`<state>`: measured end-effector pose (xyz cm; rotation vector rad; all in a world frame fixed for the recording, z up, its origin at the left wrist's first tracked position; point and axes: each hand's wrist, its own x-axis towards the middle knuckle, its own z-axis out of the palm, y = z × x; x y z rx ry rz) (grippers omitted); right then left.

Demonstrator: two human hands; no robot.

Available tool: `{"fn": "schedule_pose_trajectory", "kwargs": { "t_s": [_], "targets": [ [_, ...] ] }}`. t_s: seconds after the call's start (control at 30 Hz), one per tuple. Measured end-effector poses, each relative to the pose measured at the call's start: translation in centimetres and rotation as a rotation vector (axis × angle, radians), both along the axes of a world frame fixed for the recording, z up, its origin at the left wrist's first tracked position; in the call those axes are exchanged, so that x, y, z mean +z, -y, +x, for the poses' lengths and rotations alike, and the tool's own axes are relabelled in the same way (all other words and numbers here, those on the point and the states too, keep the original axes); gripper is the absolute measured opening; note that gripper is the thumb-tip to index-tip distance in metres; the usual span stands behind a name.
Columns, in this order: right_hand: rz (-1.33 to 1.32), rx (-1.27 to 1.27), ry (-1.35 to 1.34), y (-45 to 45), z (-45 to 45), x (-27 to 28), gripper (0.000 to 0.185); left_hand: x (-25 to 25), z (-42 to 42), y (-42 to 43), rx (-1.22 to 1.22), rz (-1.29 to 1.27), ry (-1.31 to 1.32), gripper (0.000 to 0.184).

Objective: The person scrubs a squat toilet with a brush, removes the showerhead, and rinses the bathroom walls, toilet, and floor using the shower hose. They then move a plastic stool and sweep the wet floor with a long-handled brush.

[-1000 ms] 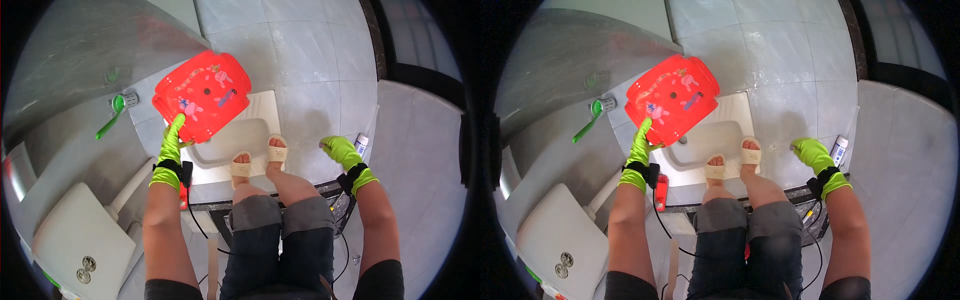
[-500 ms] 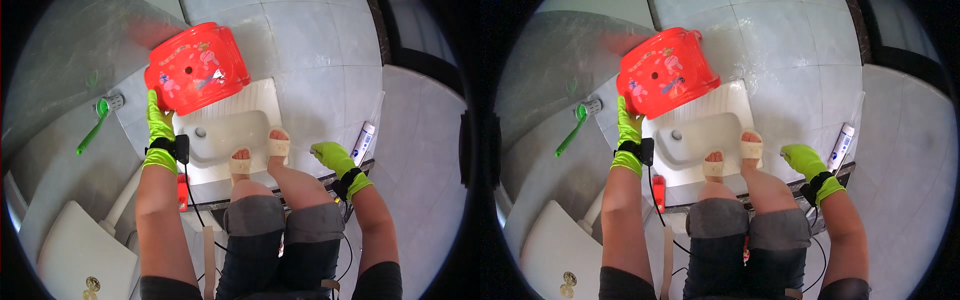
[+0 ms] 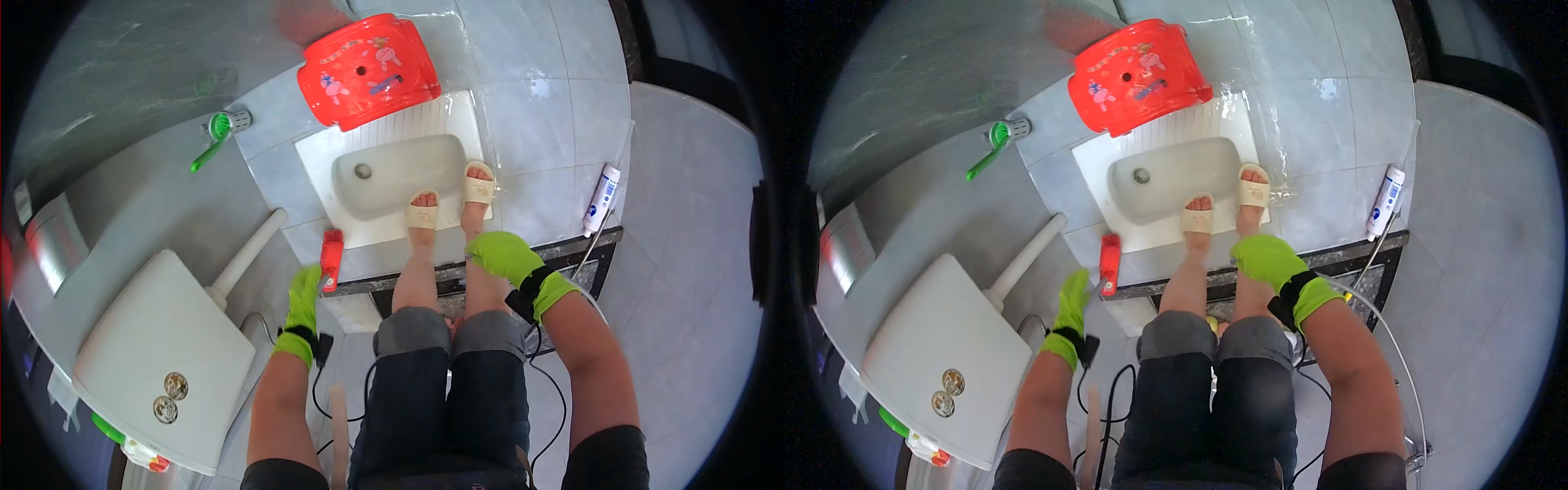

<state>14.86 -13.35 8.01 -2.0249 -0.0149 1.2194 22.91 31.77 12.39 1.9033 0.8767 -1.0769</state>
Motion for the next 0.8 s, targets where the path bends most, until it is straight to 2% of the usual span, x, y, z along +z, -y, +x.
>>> {"fn": "schedule_pose_trajectory", "kwargs": {
  "t_s": [0.03, 0.07, 0.1, 0.2, 0.23, 0.37, 0.4, 0.47, 0.53, 0.57, 0.63, 0.7, 0.77, 0.8],
  "targets": [
    [0.006, 0.016, 0.002, -0.5, 0.2, 1.3, 0.024, 0.9, -2.6, -2.9, -0.09, 0.127, -0.083, 0.045],
    [0.013, 0.034, 0.005, -0.8, 0.6, 2.7, 0.024, 1.8, -5.2, -4.4, 0.009, 0.204, -0.102, 0.048],
    [0.021, 0.054, 0.007, -1.2, 0.9, 3.8, 0.024, 3.6, -6.2, -5.0, -0.022, 0.208, -0.16, 0.044],
    [-0.012, 0.149, -0.105, -0.7, -1.4, 3.1, 0.023, 6.7, -11.4, -8.6, 0.107, 0.238, -0.311, 0.038],
    [-0.018, 0.061, 0.032, 0.2, -2.0, 3.9, 0.023, 7.8, -12.4, -8.8, 0.183, 0.234, -0.378, 0.037],
    [-0.387, 0.059, -0.084, 4.3, -3.1, 3.7, 0.02, 12.1, -13.1, -8.0, 0.379, 0.268, -0.599, 0.034],
    [-0.462, 0.015, -0.058, 5.3, -3.5, 3.5, 0.019, 12.5, -14.1, -8.8, 0.349, 0.262, -0.523, 0.038],
    [-0.438, -0.103, -0.218, 5.9, -1.5, 5.5, 0.019, 11.5, -17.5, -13.8, 0.286, 0.253, -0.371, 0.044],
    [-0.288, -0.139, -0.064, 4.8, -1.0, 6.3, 0.021, 9.9, -22.2, -20.4, 0.332, 0.259, 0.018, 0.033],
    [-0.216, -0.16, 0.014, 4.2, -0.5, 6.8, 0.022, 11.8, -18.6, -18.8, 0.721, 0.152, 0.028, 0.031],
    [-0.122, -0.067, 0.104, 1.7, 1.5, 7.3, 0.025, 11.8, -18.1, -18.9, 0.391, 0.407, 0.305, 0.03],
    [-0.063, 0.017, 0.117, -1.5, 4.2, 8.8, 0.026, 12.2, -16.8, -18.3, 0.613, 0.463, 0.416, 0.03],
    [-0.042, 0.086, 0.054, -4.7, 7.6, 11.4, 0.026, 13.6, -13.3, -16.6, 1.382, 0.265, 0.355, 0.032],
    [-0.023, 0.112, 0.088, -6.0, 8.4, 11.8, 0.026, 13.5, -13.9, -16.4, 1.36, 0.212, 0.39, 0.032]
  ]
}}
